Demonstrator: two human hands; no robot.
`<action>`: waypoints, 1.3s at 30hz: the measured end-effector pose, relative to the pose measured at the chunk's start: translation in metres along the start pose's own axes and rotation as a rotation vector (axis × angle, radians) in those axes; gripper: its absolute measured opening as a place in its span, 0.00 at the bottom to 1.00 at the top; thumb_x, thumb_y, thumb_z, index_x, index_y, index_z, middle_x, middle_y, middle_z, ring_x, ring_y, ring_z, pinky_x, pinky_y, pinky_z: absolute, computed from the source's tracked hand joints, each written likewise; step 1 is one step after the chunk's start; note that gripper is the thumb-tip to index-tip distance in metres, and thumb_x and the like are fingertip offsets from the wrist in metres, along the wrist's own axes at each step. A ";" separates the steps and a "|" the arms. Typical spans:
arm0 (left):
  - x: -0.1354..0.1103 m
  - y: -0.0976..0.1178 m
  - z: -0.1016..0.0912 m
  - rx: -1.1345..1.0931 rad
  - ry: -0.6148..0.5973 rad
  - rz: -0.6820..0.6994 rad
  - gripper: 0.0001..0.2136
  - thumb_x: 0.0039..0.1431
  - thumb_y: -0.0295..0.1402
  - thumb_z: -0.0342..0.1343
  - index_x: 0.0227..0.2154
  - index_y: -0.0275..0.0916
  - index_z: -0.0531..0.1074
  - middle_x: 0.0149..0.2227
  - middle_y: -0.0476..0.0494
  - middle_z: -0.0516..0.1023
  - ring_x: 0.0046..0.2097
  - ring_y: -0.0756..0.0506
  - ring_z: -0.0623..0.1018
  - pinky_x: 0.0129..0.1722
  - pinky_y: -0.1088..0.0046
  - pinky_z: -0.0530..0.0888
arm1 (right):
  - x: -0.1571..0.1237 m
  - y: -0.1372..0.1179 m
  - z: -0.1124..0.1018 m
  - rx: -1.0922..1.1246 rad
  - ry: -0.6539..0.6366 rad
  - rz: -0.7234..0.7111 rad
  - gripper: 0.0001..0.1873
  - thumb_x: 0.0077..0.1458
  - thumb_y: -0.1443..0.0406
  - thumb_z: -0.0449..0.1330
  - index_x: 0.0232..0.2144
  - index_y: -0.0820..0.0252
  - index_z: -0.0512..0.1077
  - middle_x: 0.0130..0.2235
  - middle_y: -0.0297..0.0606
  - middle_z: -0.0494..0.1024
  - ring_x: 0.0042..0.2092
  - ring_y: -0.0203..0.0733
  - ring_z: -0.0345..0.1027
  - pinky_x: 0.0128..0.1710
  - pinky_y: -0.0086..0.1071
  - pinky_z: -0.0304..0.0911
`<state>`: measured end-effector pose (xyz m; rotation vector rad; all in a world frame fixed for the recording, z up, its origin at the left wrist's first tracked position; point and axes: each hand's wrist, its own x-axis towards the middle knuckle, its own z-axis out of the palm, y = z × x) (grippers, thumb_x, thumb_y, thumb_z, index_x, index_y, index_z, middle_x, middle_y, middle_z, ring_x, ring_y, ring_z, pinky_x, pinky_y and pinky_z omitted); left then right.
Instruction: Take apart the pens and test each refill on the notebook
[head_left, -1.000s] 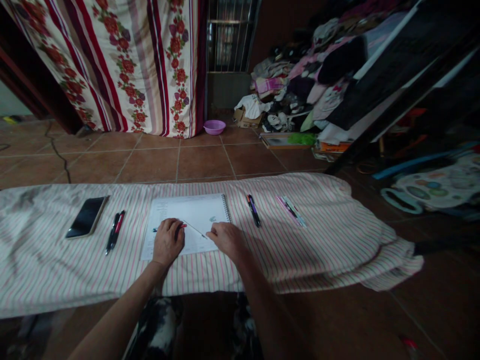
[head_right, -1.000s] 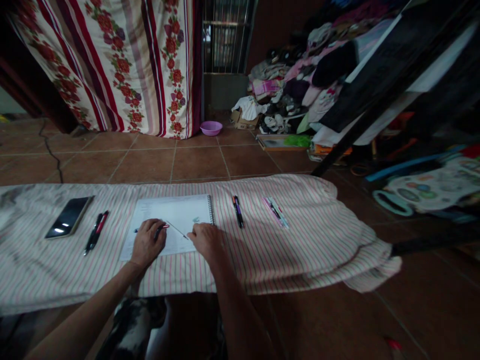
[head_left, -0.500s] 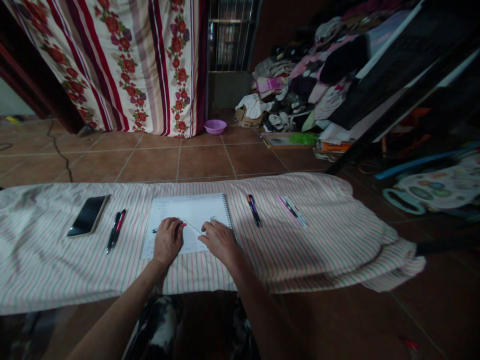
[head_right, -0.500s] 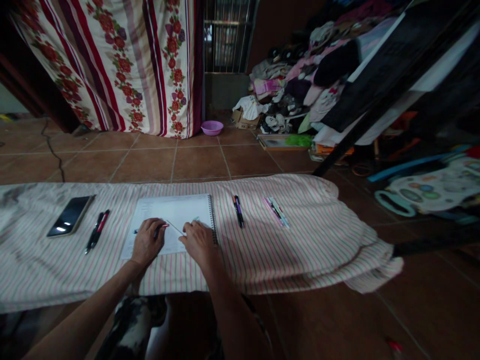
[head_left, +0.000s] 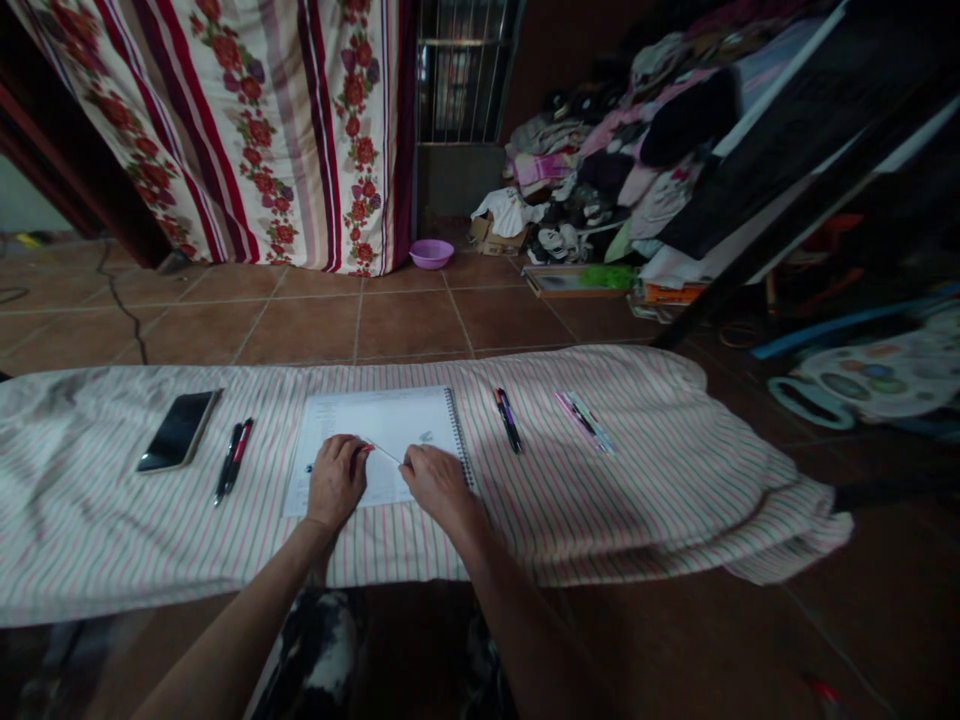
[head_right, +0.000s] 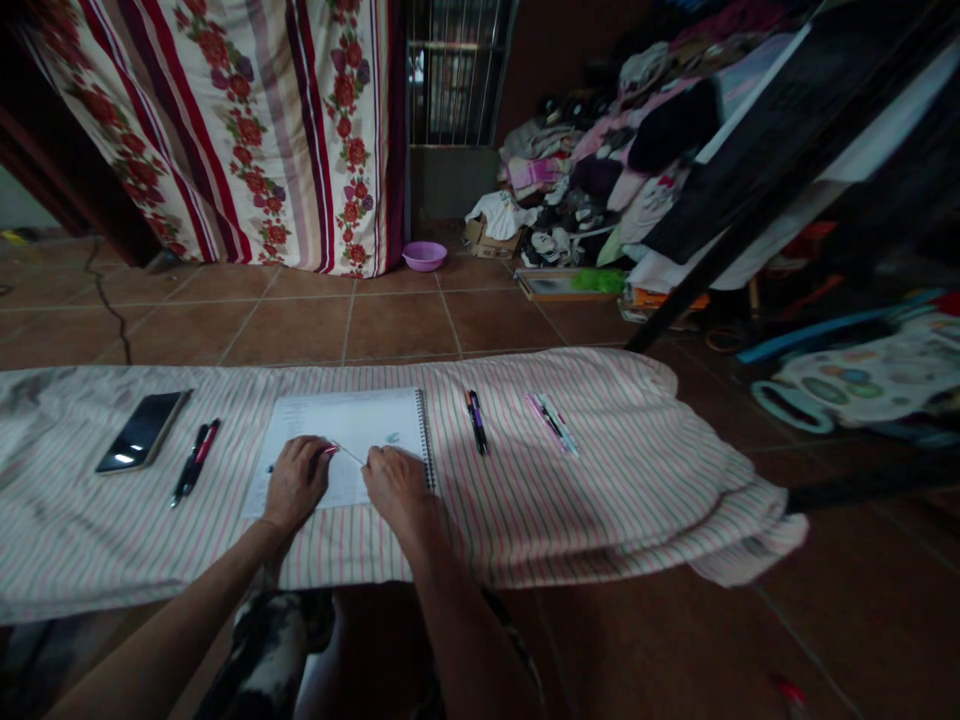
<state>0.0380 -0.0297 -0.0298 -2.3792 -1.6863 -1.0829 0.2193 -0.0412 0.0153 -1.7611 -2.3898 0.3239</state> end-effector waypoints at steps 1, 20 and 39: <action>0.000 0.000 0.000 0.003 -0.004 0.002 0.06 0.59 0.31 0.48 0.36 0.37 0.67 0.36 0.40 0.71 0.40 0.42 0.70 0.41 0.60 0.70 | 0.000 -0.001 0.000 0.000 -0.002 0.009 0.09 0.58 0.63 0.50 0.35 0.60 0.69 0.36 0.40 0.76 0.40 0.40 0.69 0.38 0.30 0.57; -0.002 0.000 0.000 0.046 -0.025 0.003 0.08 0.57 0.31 0.49 0.38 0.36 0.69 0.37 0.39 0.71 0.41 0.41 0.69 0.42 0.60 0.69 | 0.005 -0.002 0.005 0.009 0.031 0.071 0.10 0.57 0.61 0.51 0.36 0.60 0.68 0.33 0.41 0.78 0.37 0.41 0.72 0.35 0.30 0.58; -0.002 0.003 0.000 0.073 -0.027 0.011 0.09 0.56 0.30 0.49 0.39 0.36 0.69 0.38 0.38 0.71 0.42 0.41 0.69 0.44 0.60 0.69 | 0.006 0.031 -0.007 0.048 0.138 0.255 0.10 0.58 0.61 0.49 0.35 0.58 0.69 0.33 0.36 0.77 0.36 0.37 0.70 0.31 0.28 0.52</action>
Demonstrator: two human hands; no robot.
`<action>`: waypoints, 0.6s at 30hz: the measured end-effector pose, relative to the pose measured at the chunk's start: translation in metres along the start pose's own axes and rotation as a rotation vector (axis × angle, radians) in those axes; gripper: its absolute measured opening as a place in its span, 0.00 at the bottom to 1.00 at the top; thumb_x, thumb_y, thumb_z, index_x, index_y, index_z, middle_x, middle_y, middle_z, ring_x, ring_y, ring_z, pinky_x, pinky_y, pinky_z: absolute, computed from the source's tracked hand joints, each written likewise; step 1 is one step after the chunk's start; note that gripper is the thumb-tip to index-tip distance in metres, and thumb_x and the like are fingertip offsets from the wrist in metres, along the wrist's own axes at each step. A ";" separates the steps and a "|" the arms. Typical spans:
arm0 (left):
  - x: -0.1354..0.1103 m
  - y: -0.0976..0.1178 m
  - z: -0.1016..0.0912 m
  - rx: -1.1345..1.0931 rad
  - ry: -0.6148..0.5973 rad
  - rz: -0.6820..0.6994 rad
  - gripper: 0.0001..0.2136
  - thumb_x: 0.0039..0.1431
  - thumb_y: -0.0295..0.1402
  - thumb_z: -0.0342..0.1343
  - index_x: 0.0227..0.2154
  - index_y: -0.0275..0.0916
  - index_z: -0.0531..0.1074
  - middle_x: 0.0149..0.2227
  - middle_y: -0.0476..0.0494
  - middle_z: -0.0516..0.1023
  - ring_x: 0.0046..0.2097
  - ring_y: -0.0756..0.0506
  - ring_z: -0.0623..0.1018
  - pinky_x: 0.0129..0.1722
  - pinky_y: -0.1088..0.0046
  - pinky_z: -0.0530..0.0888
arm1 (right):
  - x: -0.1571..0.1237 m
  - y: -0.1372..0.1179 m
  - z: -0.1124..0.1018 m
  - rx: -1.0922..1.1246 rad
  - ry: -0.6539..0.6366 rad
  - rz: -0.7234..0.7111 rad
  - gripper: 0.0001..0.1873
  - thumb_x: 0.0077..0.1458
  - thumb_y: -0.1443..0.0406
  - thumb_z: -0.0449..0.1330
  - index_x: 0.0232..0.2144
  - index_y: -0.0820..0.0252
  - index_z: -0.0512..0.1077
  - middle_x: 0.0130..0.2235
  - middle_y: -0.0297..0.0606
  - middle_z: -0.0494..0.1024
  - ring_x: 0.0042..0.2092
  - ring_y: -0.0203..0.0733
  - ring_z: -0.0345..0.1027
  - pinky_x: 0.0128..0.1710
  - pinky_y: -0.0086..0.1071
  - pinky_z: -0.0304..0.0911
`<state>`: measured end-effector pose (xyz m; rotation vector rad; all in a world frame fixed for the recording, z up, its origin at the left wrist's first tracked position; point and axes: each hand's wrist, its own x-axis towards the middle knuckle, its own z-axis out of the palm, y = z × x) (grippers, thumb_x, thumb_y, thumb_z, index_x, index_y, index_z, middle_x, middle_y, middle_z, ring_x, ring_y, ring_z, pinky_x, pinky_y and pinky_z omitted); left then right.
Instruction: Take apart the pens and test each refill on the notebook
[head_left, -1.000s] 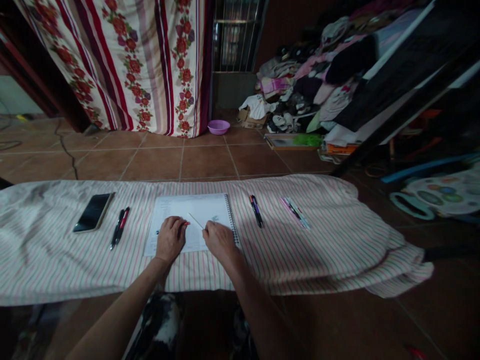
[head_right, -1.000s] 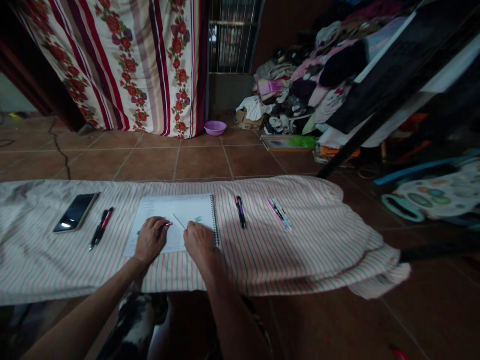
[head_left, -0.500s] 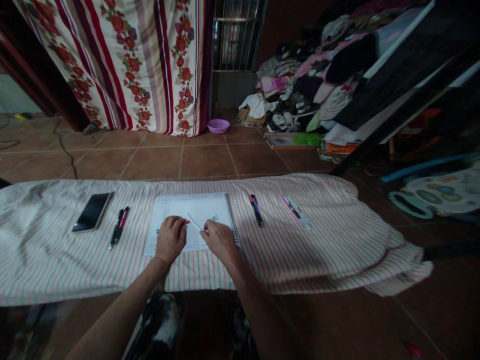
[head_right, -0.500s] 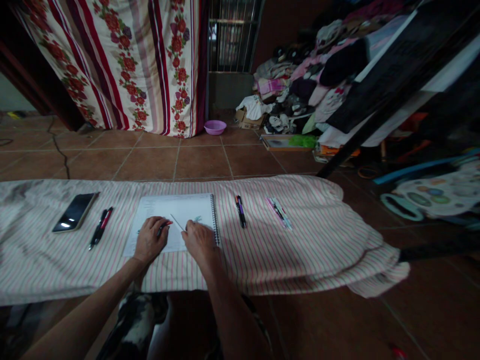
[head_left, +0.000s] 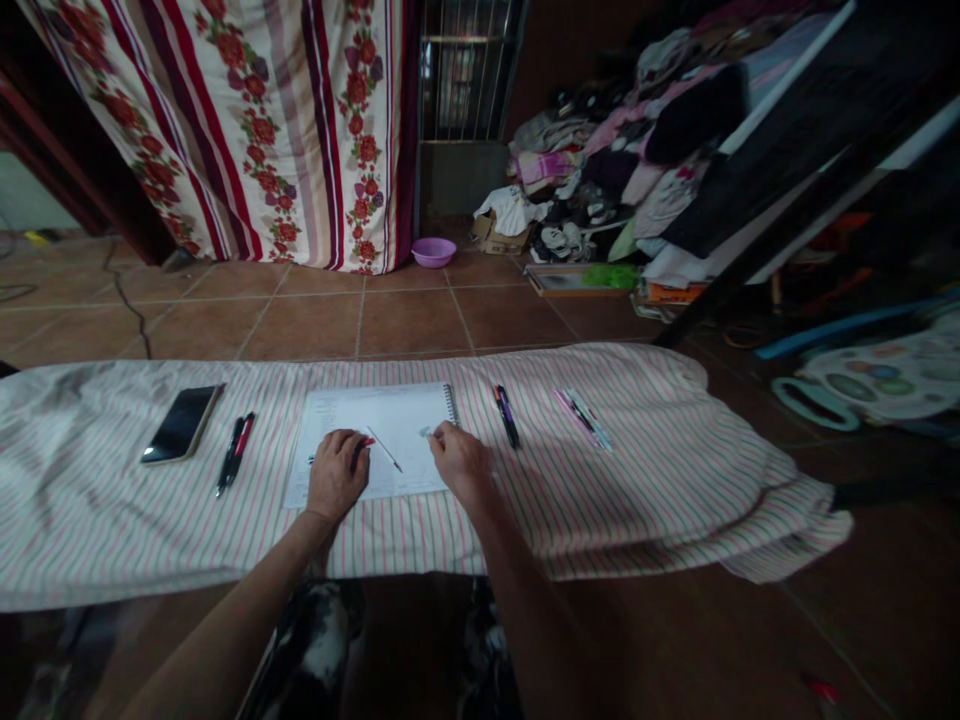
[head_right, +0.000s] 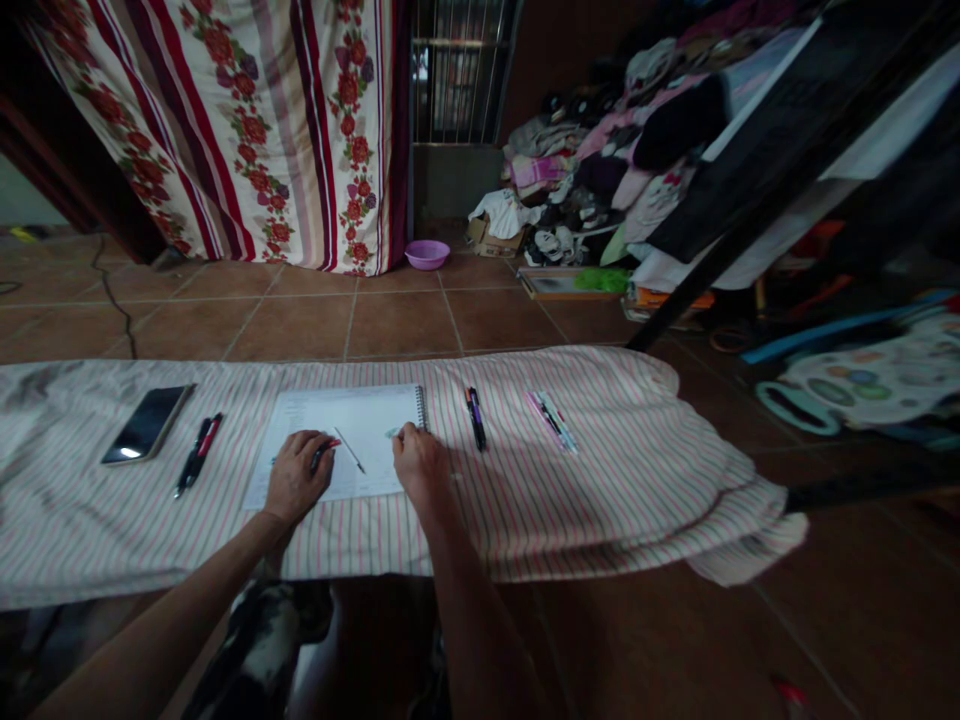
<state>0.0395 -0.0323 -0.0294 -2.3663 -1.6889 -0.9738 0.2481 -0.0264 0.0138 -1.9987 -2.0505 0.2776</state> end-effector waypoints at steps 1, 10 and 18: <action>0.000 0.000 0.000 0.003 0.001 0.003 0.09 0.56 0.30 0.49 0.39 0.35 0.69 0.38 0.38 0.71 0.42 0.40 0.69 0.44 0.59 0.69 | 0.001 0.002 0.000 0.003 -0.002 0.005 0.09 0.58 0.62 0.50 0.35 0.58 0.69 0.34 0.37 0.77 0.37 0.37 0.70 0.32 0.28 0.52; 0.001 0.002 -0.002 0.051 0.014 0.033 0.09 0.56 0.30 0.48 0.38 0.37 0.69 0.37 0.38 0.71 0.41 0.40 0.70 0.43 0.59 0.70 | -0.002 0.005 -0.003 -0.002 0.009 -0.027 0.09 0.57 0.67 0.50 0.39 0.58 0.67 0.40 0.40 0.73 0.41 0.40 0.68 0.35 0.30 0.56; 0.001 0.004 -0.001 0.043 0.039 0.048 0.09 0.55 0.30 0.48 0.38 0.37 0.69 0.37 0.37 0.71 0.41 0.39 0.70 0.42 0.57 0.69 | -0.006 0.000 -0.012 0.063 0.010 -0.014 0.09 0.58 0.63 0.50 0.38 0.58 0.68 0.41 0.40 0.73 0.42 0.39 0.67 0.37 0.29 0.57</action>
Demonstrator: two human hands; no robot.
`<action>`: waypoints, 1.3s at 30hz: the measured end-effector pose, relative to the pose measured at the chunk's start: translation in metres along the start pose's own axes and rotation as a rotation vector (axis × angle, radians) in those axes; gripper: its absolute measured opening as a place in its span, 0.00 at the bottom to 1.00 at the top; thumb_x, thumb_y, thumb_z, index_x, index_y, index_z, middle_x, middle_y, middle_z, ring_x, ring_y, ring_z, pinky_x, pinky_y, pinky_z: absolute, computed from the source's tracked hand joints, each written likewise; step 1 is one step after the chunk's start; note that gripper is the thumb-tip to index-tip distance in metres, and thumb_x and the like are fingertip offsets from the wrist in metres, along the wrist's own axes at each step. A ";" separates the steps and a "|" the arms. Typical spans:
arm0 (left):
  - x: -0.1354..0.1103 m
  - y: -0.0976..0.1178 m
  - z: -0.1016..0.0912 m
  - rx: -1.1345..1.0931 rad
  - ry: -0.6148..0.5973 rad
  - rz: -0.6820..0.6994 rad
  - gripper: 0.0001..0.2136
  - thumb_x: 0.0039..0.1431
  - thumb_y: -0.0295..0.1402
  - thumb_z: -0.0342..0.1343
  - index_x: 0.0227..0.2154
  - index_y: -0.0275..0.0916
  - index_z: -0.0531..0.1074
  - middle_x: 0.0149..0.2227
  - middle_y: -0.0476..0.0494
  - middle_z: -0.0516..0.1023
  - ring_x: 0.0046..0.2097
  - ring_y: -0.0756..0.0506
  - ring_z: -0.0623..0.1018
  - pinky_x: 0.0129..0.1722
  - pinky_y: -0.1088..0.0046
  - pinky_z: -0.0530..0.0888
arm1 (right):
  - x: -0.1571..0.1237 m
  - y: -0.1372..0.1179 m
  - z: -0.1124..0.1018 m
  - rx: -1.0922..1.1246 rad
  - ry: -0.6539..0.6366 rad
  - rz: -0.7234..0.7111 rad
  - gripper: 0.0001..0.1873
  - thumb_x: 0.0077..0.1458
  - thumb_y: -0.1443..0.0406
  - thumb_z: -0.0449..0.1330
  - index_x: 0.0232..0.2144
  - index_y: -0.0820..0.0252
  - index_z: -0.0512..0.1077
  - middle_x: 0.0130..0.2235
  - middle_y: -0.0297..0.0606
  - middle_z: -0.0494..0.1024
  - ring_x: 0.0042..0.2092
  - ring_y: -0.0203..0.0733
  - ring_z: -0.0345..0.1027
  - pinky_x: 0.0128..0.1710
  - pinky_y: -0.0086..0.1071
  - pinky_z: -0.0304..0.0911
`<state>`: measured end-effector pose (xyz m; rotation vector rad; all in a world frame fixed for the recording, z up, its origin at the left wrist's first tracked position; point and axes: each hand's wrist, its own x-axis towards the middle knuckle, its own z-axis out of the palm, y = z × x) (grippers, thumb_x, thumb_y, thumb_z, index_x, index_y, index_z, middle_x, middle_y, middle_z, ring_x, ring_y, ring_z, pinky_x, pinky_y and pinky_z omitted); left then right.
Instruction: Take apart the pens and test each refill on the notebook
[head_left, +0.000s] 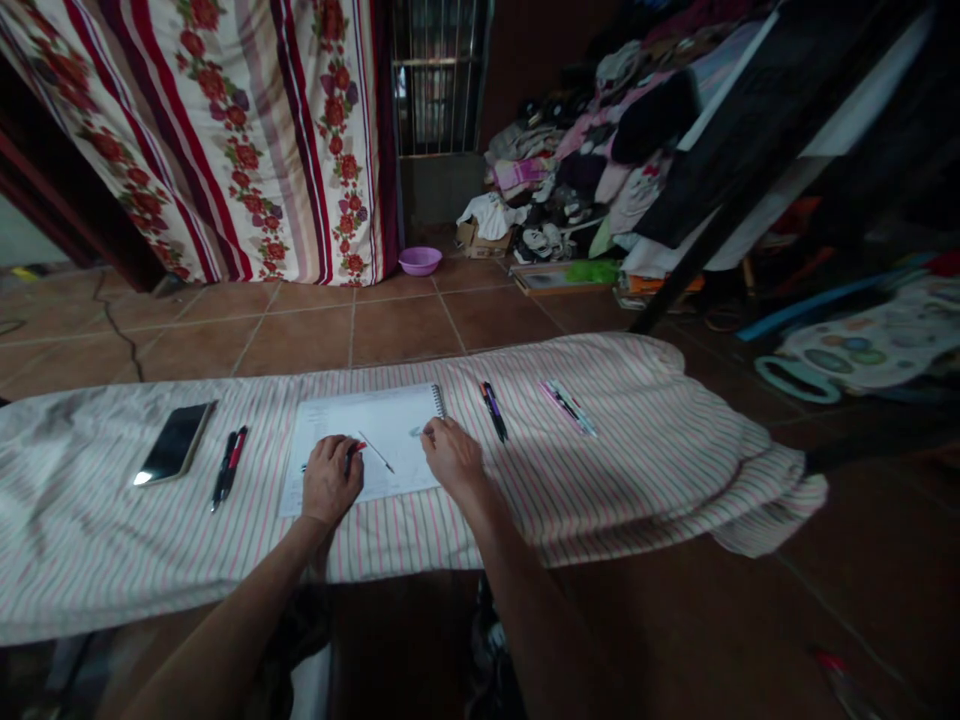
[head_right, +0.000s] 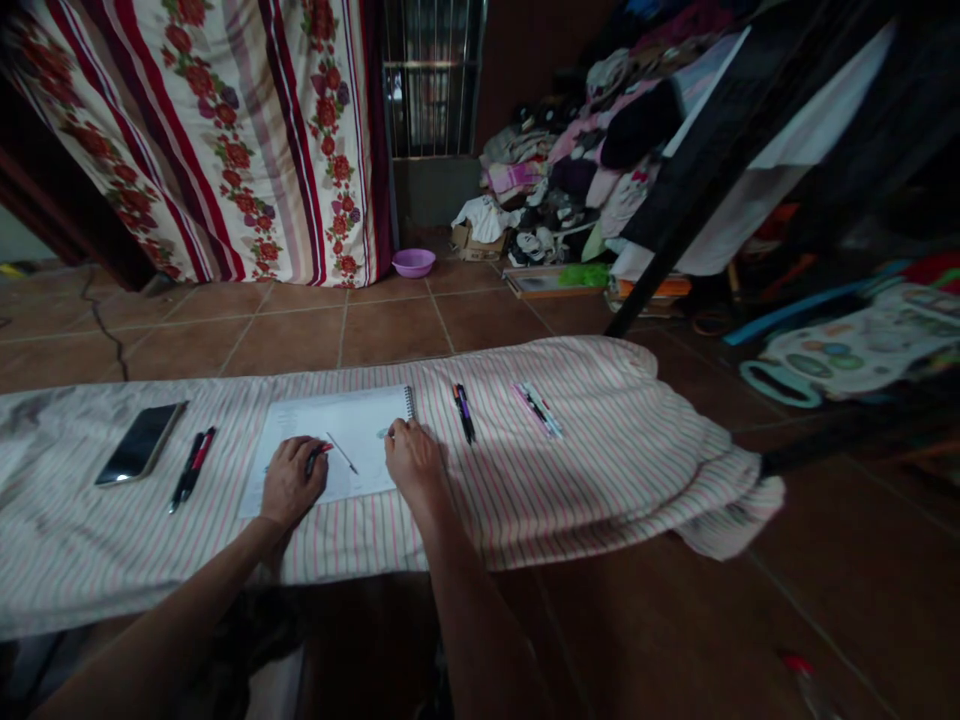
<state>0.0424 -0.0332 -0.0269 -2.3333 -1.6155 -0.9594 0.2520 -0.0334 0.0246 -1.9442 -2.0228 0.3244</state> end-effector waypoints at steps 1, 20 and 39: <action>0.000 0.000 0.000 -0.003 0.001 -0.006 0.09 0.55 0.30 0.48 0.38 0.36 0.69 0.37 0.37 0.71 0.41 0.39 0.69 0.43 0.57 0.69 | 0.000 -0.003 0.000 0.011 -0.005 -0.008 0.09 0.58 0.63 0.50 0.37 0.58 0.68 0.40 0.40 0.73 0.41 0.39 0.67 0.37 0.29 0.56; 0.000 -0.002 0.000 -0.066 -0.002 -0.058 0.07 0.57 0.27 0.47 0.37 0.38 0.68 0.37 0.39 0.71 0.41 0.41 0.70 0.42 0.59 0.70 | 0.000 -0.039 0.029 -0.100 -0.186 -0.238 0.09 0.56 0.60 0.54 0.36 0.59 0.69 0.37 0.39 0.75 0.41 0.40 0.69 0.38 0.31 0.58; 0.023 0.002 -0.024 -0.521 0.266 -0.338 0.09 0.60 0.35 0.46 0.37 0.40 0.69 0.39 0.43 0.73 0.44 0.44 0.72 0.45 0.63 0.69 | 0.004 -0.038 0.024 0.397 -0.142 -0.104 0.04 0.49 0.67 0.56 0.27 0.59 0.71 0.26 0.32 0.77 0.28 0.34 0.69 0.26 0.24 0.55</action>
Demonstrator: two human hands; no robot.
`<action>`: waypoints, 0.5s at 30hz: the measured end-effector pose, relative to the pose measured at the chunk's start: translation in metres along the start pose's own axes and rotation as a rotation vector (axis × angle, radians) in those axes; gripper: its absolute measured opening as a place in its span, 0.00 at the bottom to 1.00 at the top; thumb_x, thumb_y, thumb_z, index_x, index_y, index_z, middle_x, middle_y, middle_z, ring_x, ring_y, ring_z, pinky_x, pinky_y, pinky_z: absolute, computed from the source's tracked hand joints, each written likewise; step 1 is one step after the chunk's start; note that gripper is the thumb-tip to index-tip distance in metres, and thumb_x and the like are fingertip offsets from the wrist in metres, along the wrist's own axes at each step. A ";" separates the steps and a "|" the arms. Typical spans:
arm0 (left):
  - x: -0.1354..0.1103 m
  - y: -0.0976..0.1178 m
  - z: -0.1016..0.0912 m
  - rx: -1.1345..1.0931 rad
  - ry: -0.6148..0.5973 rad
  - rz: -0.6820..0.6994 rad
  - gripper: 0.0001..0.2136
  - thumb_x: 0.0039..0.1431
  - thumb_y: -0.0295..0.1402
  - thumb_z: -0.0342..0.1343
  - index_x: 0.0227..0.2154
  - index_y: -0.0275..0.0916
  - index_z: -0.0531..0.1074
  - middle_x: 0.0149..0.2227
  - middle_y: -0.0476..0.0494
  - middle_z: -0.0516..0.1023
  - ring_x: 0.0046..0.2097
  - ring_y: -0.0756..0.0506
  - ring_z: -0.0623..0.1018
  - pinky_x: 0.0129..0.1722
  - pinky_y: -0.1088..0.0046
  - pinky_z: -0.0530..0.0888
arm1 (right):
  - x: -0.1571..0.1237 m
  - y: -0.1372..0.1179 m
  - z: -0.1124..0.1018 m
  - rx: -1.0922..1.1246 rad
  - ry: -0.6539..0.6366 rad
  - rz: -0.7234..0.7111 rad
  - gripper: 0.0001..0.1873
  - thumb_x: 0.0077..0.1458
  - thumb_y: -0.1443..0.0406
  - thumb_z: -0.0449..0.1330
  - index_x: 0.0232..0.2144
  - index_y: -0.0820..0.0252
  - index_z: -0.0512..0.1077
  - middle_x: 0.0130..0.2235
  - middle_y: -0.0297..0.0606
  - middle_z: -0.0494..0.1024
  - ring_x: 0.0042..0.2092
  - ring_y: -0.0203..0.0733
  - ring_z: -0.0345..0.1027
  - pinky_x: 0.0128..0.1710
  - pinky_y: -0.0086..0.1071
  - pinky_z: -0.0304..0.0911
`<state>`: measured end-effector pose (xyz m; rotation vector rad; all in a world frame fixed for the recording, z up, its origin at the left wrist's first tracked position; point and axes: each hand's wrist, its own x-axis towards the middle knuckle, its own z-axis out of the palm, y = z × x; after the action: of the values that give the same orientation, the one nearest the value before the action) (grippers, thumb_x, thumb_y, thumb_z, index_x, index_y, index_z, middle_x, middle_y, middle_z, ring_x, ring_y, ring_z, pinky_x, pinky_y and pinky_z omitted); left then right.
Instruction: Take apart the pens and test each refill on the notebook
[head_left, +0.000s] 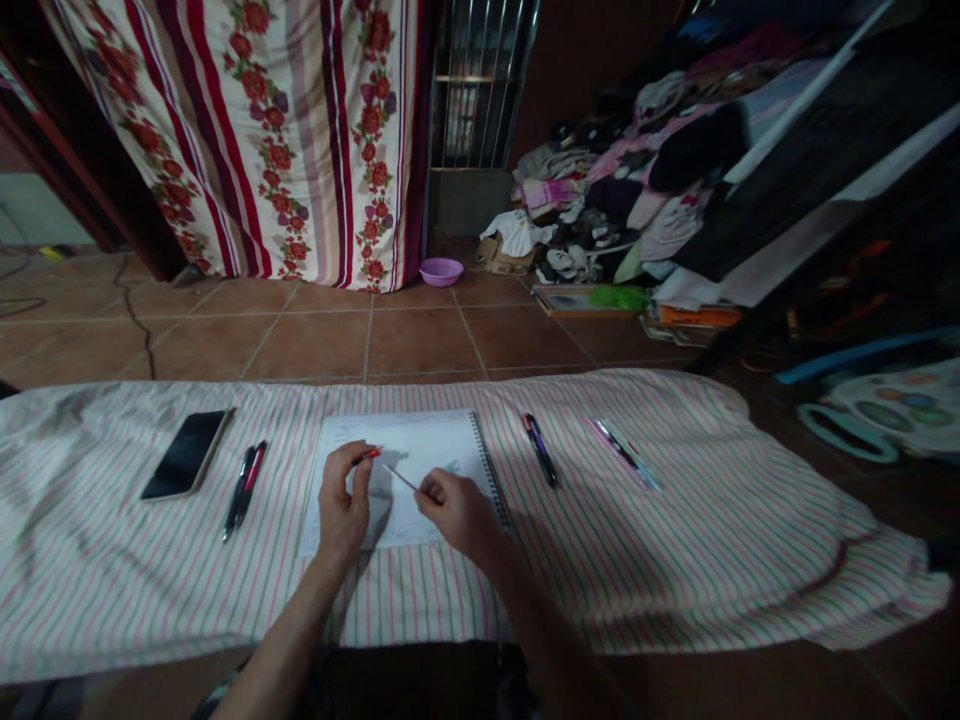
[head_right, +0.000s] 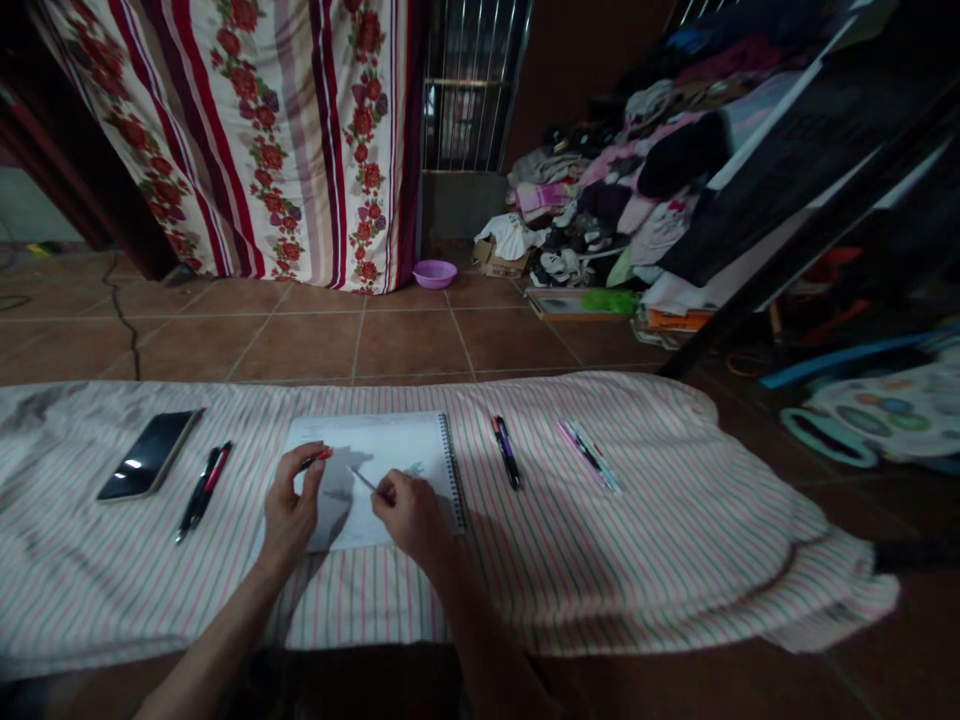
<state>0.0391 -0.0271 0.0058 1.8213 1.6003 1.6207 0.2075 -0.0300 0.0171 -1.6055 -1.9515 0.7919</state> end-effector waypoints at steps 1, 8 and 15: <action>0.000 0.002 -0.001 -0.045 0.001 -0.034 0.09 0.59 0.35 0.46 0.37 0.40 0.69 0.39 0.43 0.73 0.45 0.44 0.72 0.46 0.63 0.69 | 0.001 0.002 0.001 0.042 0.013 0.008 0.04 0.49 0.67 0.56 0.27 0.59 0.71 0.25 0.32 0.76 0.28 0.34 0.69 0.26 0.24 0.56; 0.000 0.004 -0.011 -0.455 -0.092 -0.298 0.09 0.55 0.37 0.53 0.35 0.39 0.72 0.43 0.41 0.75 0.48 0.42 0.72 0.50 0.61 0.67 | 0.007 0.007 0.002 0.609 -0.040 0.084 0.11 0.48 0.64 0.52 0.32 0.62 0.72 0.22 0.30 0.70 0.21 0.30 0.61 0.21 0.25 0.57; 0.010 -0.002 -0.025 -0.681 -0.204 -0.359 0.09 0.51 0.40 0.57 0.31 0.41 0.74 0.36 0.43 0.77 0.50 0.39 0.71 0.52 0.55 0.64 | 0.010 0.006 0.000 0.787 0.006 0.151 0.15 0.46 0.56 0.57 0.31 0.63 0.72 0.23 0.32 0.71 0.22 0.30 0.62 0.24 0.27 0.60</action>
<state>0.0157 -0.0295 0.0190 1.2169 1.0254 1.4975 0.2099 -0.0194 0.0136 -1.2500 -1.2547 1.3886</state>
